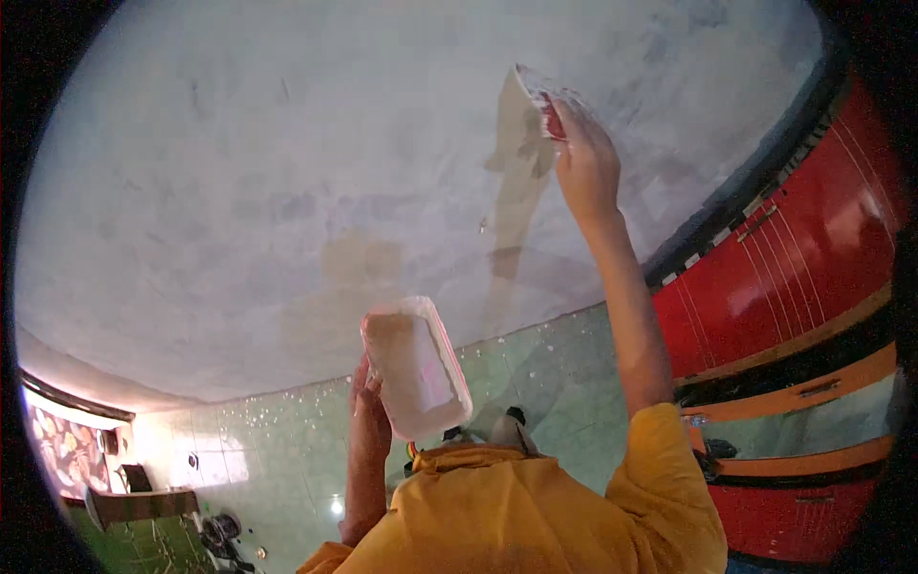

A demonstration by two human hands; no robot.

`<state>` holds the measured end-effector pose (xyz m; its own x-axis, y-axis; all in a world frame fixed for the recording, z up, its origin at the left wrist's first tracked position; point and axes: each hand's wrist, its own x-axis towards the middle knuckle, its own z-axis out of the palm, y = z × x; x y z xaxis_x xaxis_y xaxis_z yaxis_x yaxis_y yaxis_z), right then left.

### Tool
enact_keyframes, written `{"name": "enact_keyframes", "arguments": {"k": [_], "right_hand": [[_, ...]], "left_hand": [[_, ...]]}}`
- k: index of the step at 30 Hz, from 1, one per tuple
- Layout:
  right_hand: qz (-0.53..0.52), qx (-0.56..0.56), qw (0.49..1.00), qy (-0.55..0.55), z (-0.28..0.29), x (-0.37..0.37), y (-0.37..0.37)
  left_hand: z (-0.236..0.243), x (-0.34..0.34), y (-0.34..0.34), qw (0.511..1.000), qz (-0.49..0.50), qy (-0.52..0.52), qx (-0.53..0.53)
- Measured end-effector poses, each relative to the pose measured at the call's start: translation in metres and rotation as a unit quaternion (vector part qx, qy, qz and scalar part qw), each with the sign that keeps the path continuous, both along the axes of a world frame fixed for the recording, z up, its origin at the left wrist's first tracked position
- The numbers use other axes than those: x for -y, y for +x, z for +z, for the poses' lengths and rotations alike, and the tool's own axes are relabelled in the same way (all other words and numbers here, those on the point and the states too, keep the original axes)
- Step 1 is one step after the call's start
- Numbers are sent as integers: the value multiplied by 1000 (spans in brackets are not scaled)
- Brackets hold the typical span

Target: The person applies putty to a wall with a spatula, scraping it from a plastic container.

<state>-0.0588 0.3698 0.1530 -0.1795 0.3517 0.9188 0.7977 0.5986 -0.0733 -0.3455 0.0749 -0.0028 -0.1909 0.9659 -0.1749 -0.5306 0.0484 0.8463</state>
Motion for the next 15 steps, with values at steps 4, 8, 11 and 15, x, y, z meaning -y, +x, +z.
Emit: {"name": "enact_keyframes", "arguments": {"k": [4, 8, 11, 15], "right_hand": [[22, 41, 997, -53, -108, 1, -25], [109, 62, 980, -157, -196, 41, -37], [112, -178, 902, -378, -187, 71, -49], [280, -569, 549, -545, -132, 132, -55]], "left_hand": [[0, 4, 2, 999, 8, 4, 48], [7, 6, 7, 998, 26, -36, 46], [5, 8, 8, 999, 50, -11, 9], [23, 14, 22, 993, 92, -29, -65]]}}
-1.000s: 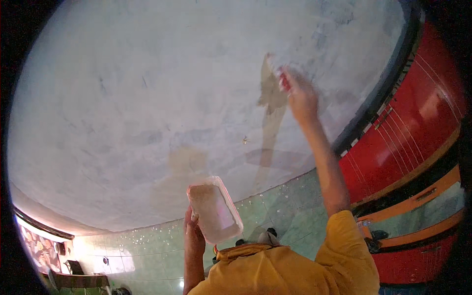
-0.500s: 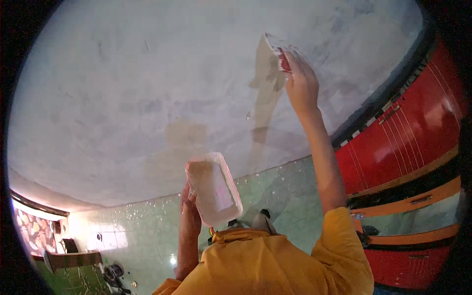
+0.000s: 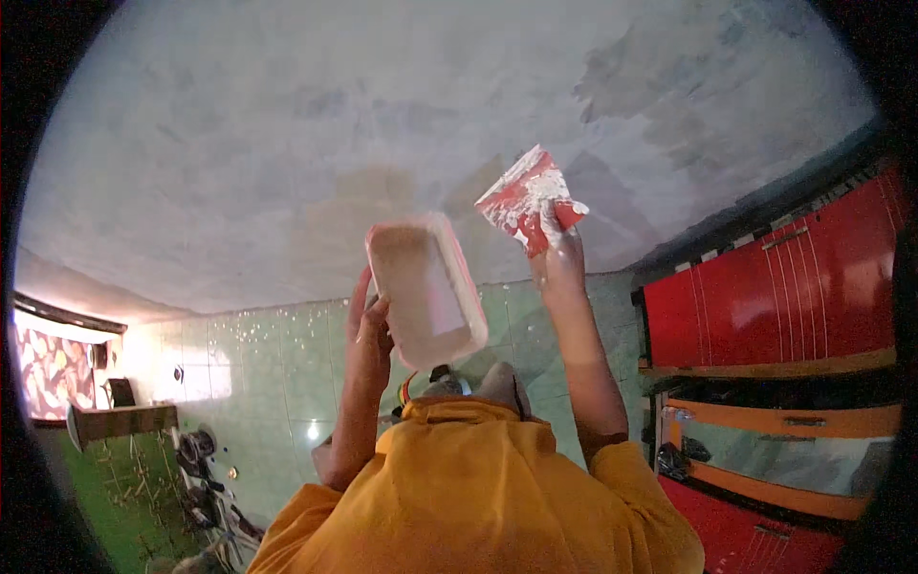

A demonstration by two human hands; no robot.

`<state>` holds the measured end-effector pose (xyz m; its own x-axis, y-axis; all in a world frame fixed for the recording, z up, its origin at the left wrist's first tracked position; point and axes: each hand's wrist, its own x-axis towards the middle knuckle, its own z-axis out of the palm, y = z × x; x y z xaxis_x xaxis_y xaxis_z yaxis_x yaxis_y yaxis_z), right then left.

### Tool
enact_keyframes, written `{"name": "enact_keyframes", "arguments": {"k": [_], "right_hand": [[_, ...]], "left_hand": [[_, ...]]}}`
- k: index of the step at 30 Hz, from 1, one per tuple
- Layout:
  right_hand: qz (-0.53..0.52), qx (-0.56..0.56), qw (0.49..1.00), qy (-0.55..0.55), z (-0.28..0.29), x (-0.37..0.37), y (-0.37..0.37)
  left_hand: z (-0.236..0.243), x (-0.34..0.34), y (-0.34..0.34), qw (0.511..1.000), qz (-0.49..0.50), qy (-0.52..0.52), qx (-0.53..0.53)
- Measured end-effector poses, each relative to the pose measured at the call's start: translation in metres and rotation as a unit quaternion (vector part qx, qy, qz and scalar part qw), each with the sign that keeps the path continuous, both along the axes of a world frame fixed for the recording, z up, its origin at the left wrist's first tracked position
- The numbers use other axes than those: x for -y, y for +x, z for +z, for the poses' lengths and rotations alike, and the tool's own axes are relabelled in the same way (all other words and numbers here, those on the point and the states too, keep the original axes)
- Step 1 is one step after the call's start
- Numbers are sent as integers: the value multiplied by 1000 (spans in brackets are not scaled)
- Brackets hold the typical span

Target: The person applies putty to a wall with a spatula, scraping it from a plastic container.

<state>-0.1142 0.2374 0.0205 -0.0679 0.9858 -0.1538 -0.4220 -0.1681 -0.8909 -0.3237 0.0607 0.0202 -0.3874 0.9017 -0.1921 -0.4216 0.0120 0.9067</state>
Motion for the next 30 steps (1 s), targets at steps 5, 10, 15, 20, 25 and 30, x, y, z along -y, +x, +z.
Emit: {"name": "enact_keyframes", "arguments": {"k": [5, 10, 15, 20, 25, 30], "right_hand": [[43, -134, 990, 11, 22, 63, 17], [80, 18, 991, 107, 16, 113, 58], [129, 136, 962, 199, 16, 127, 104], [154, 250, 901, 319, 2, 129, 144], [155, 371, 823, 401, -41, 116, 190], [239, 405, 830, 300, -54, 122, 226]], "left_hand": [[27, -8, 30, 1000, 23, 12, 9], [46, 4, 69, 999, 36, 23, 9], [47, 18, 113, 999, 26, -18, 11], [42, 33, 163, 998, 19, -31, 44], [18, 55, 197, 998, -2, -61, 21], [-28, 81, 223, 992, -10, -23, 126]]}}
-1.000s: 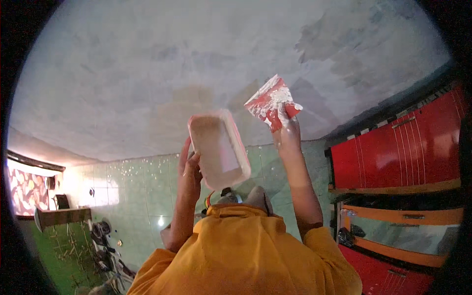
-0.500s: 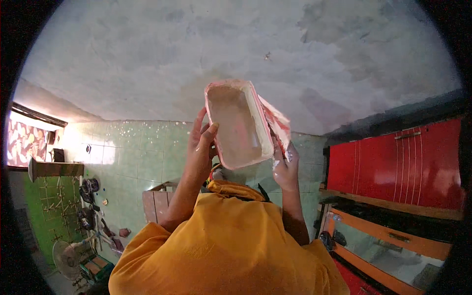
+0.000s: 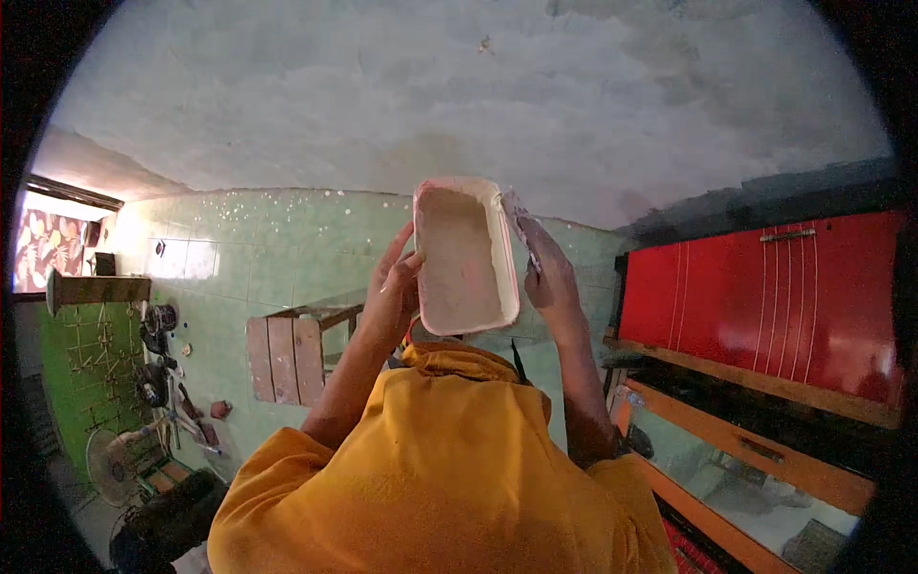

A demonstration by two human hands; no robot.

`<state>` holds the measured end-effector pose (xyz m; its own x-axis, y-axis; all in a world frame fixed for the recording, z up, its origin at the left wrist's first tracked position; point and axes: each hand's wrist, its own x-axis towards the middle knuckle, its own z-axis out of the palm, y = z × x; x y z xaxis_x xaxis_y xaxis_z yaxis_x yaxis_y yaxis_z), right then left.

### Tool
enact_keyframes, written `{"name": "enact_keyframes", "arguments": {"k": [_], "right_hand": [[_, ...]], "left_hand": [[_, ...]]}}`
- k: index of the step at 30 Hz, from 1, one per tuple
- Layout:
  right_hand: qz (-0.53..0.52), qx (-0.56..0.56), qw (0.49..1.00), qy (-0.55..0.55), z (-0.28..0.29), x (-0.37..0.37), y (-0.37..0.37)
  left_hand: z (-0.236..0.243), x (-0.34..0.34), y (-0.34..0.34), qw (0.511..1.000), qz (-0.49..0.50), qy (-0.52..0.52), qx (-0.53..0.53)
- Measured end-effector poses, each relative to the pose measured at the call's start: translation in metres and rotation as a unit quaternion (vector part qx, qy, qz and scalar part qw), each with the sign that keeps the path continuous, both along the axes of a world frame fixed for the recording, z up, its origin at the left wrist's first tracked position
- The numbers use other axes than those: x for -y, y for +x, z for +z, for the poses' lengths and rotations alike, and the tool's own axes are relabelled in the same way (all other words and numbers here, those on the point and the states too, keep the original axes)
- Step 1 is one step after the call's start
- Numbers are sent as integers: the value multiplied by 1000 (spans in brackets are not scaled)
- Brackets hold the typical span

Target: The person applies putty to a wall with a spatula, scraping it from a plastic container.

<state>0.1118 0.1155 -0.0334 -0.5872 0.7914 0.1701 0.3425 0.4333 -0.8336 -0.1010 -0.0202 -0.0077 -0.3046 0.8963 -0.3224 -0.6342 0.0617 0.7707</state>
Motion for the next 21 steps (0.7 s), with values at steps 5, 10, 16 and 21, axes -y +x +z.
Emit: {"name": "enact_keyframes", "arguments": {"k": [5, 10, 16, 21], "right_hand": [[-24, 167, 984, 64, -55, -11, 45], [-150, 37, 987, -45, 3, -19, 72], [-118, -99, 987, -51, 102, -10, 80], [-111, 11, 992, 55, 127, -13, 74]], "left_hand": [[5, 2, 10, 998, -33, 53, 24], [26, 4, 11, 996, -27, 34, -72], [43, -11, -7, 965, -100, 37, -238], [73, -22, -10, 931, -171, 30, -321]]}}
